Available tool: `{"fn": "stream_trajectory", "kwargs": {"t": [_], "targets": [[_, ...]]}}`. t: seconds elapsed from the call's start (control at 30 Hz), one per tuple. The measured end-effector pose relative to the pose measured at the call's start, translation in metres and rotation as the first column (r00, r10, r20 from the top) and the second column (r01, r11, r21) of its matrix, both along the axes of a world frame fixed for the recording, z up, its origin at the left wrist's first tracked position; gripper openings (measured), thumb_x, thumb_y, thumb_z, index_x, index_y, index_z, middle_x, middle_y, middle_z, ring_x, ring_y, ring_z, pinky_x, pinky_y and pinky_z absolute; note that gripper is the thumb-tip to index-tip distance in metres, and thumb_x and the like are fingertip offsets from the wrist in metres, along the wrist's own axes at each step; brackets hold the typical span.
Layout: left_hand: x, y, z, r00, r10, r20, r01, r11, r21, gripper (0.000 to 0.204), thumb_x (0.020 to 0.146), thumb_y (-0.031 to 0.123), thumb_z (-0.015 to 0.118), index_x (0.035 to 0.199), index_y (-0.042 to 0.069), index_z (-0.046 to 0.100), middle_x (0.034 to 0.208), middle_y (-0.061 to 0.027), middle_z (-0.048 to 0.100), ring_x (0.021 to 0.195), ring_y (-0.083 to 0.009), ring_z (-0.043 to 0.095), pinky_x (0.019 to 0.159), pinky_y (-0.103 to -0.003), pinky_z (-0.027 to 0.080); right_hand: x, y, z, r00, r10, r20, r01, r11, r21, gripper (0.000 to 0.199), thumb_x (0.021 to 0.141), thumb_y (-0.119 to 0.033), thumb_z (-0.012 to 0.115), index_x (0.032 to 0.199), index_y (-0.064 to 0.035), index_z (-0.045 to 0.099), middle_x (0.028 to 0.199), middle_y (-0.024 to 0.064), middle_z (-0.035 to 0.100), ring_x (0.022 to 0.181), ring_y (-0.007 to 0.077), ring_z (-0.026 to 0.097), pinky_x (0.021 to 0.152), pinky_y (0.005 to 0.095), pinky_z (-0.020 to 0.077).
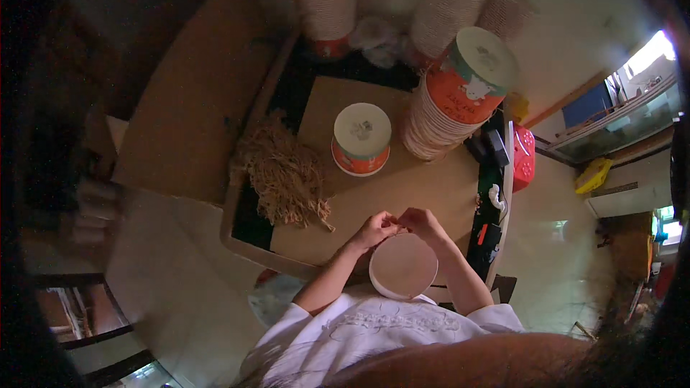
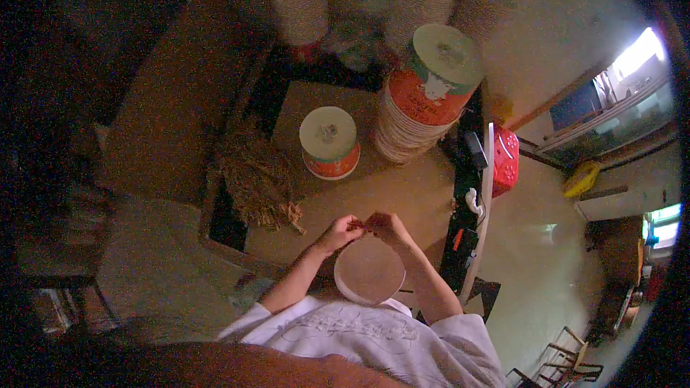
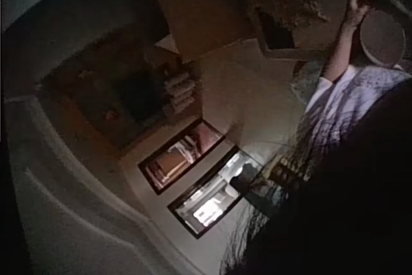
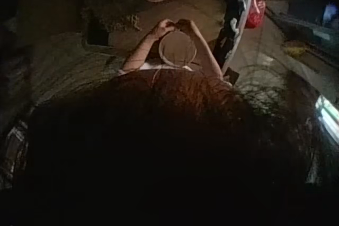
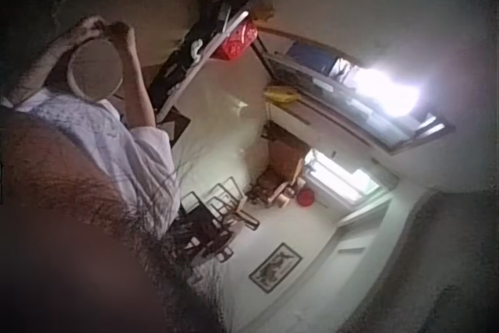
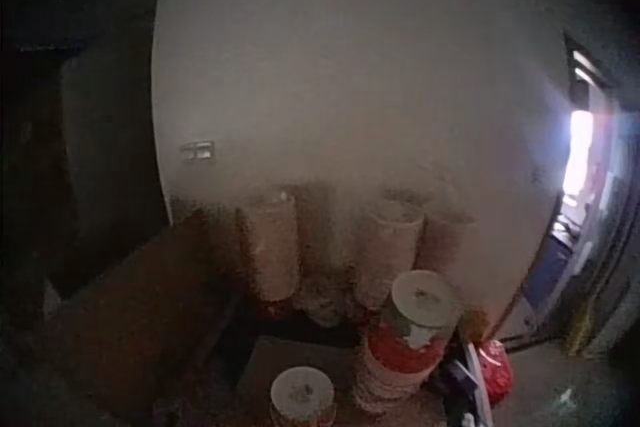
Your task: Cleaning and sorting natural fibers into a container at a packaging workbench.
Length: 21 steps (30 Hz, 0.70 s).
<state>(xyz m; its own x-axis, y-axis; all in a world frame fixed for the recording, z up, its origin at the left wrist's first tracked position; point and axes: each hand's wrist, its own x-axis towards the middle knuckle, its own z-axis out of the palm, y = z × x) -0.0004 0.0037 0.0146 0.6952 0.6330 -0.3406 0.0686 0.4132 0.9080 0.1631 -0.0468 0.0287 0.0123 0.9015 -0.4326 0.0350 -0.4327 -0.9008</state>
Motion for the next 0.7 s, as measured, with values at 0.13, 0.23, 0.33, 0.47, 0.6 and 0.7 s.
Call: {"fn": "stream_trajectory", "kwargs": {"t": [0.13,0.23,0.33,0.47,0.6,0.7], "targets": [[0.005,0.0,0.002,0.978,-0.016,-0.208,0.028,0.998,0.053,0.013,0.077,0.013,0.062,0.078,0.001,0.058,0.072,0.0009,0.057,0.069,-0.0072,0.049,0.064,-0.024,0.042,-0.006,0.005,0.003,0.995,-0.093,0.037,0.089,0.99,0.108,0.021,0.082,-0.021,0.054,0.072,-0.0034,0.057,0.06,-0.0005,0.051,0.058,0.0085,0.048,0.054,0.0215,0.039],[0.007,-0.004,-0.015,0.974,0.047,-0.222,-0.007,0.985,0.175,0.014,0.076,0.014,0.062,0.072,0.001,0.058,0.059,-0.0032,0.056,0.057,-0.0098,0.05,0.054,-0.026,0.041,-0.003,0.012,0.006,0.949,-0.312,-0.053,0.308,0.949,-0.07,0.03,0.085,-0.03,0.05,0.072,-0.0039,0.057,0.061,0.0014,0.051,0.056,0.0099,0.047,0.055,0.0237,0.0392],[0.006,-0.005,-0.03,0.981,0.053,-0.186,-0.012,0.978,0.21,0.013,0.077,0.014,0.061,0.074,0.001,0.058,0.06,-0.005,0.057,0.057,-0.0105,0.05,0.055,-0.027,0.042,-0.001,0.016,0.018,0.919,0.094,0.383,0.006,0.967,-0.253,0.033,0.086,-0.032,0.047,0.072,-0.0036,0.055,0.06,0.0027,0.05,0.055,0.01,0.044,0.054,0.026,0.0384],[0.011,-0.009,-0.027,0.99,0.114,-0.087,-0.091,0.967,0.24,0.007,0.077,-0.003,0.052,0.079,0.0,0.058,0.07,0.0018,0.056,0.069,-0.0067,0.049,0.063,-0.024,0.042,-0.004,0.009,0.006,0.945,0.135,0.297,-0.14,0.99,-0.005,0.032,0.086,-0.031,0.047,0.072,-0.0032,0.054,0.061,0.0033,0.049,0.057,0.0088,0.042,0.053,0.0267,0.0369],[0.008,-0.007,-0.023,0.977,0.029,-0.21,0.034,0.955,0.294,0.006,0.077,-0.001,0.052,0.081,0.0,0.056,0.073,0.0015,0.057,0.071,-0.0058,0.049,0.064,-0.023,0.042,0.004,0.001,-0.007,0.967,0.128,0.222,-0.139,0.99,0.035,0.022,0.085,-0.019,0.053,0.075,0.0008,0.054,0.066,0.006,0.052,0.065,0.0104,0.045,0.058,0.0288,0.04],[0.001,-0.005,-0.019,0.971,0.028,-0.239,0.04,0.96,0.276,0.003,0.078,0.001,0.052,0.079,0.0,0.055,0.074,0.0012,0.056,0.071,-0.0057,0.049,0.063,-0.023,0.042,-0.003,0.0,0.002,0.988,0.085,0.132,-0.101,0.987,0.122,0.017,0.083,-0.015,0.053,0.075,-0.0004,0.054,0.065,0.0048,0.052,0.064,0.0099,0.046,0.056,0.0271,0.0397]]}}
